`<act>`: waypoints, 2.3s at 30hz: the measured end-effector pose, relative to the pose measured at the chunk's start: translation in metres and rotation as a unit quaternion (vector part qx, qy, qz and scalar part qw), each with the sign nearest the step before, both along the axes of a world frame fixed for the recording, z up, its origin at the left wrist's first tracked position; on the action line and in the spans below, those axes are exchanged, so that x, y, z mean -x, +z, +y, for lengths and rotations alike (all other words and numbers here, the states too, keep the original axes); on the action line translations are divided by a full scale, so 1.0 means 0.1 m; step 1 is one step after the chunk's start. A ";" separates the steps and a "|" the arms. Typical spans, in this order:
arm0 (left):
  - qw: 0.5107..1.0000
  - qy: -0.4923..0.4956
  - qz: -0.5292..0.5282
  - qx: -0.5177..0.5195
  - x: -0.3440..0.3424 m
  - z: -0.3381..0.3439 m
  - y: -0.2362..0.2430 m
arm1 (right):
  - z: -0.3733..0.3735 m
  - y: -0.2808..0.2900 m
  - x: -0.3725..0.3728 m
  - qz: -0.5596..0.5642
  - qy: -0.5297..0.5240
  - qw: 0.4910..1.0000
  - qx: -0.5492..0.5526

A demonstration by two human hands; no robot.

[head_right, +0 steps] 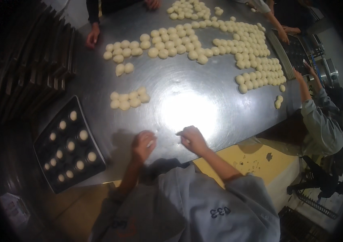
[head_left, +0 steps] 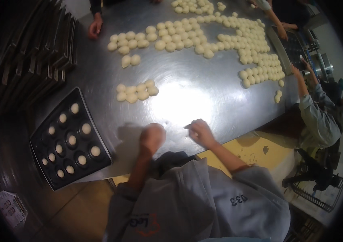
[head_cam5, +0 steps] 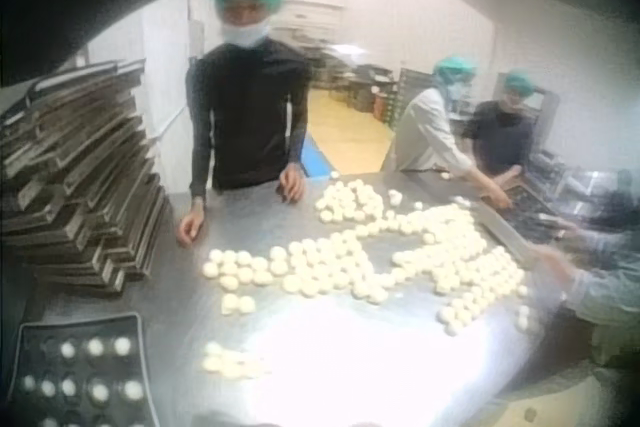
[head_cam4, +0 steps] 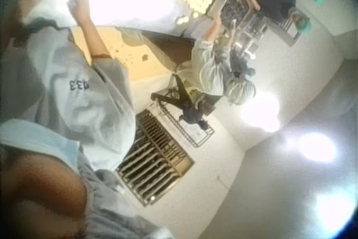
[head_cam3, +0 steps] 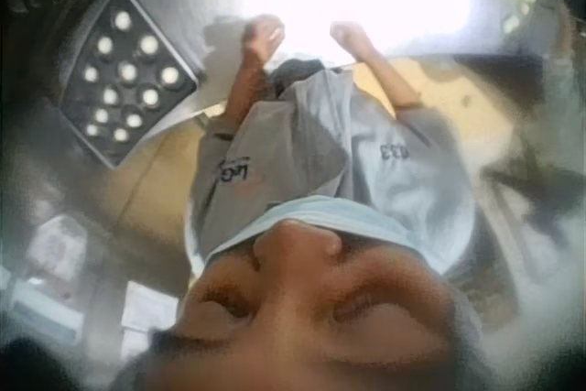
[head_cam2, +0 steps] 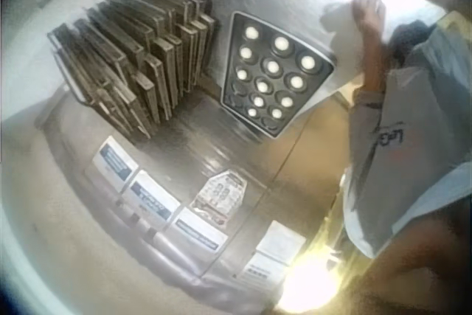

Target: The person shapes dough balls by hand on a stainless steel table, places them into a muffin-style tray, and سپس slides the loaded tray into a bakery rack.

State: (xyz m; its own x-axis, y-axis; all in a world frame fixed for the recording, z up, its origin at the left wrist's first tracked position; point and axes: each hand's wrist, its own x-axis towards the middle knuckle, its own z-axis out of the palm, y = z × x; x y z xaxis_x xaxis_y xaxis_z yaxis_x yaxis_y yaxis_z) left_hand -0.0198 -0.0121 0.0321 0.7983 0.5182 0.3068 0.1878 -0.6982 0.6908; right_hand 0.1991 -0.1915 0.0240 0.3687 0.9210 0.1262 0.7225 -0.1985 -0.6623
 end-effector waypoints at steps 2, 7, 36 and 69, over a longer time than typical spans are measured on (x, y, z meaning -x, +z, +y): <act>0.992 -0.031 0.079 -0.091 0.32 0.31 -0.04 | -0.24 -0.08 -0.25 -0.096 -0.005 0.994 0.042; 0.994 0.087 0.024 -0.067 -0.49 0.53 -0.19 | 0.91 0.10 -0.42 -0.076 -0.182 0.980 -0.030; 0.996 -0.016 0.005 -0.088 -0.05 0.71 -0.18 | -0.04 -0.14 -0.61 -0.136 -0.063 0.987 0.056; 0.999 0.011 -0.033 -0.023 -0.11 0.34 -0.07 | 0.07 0.05 -0.17 -0.002 -0.100 0.995 -0.028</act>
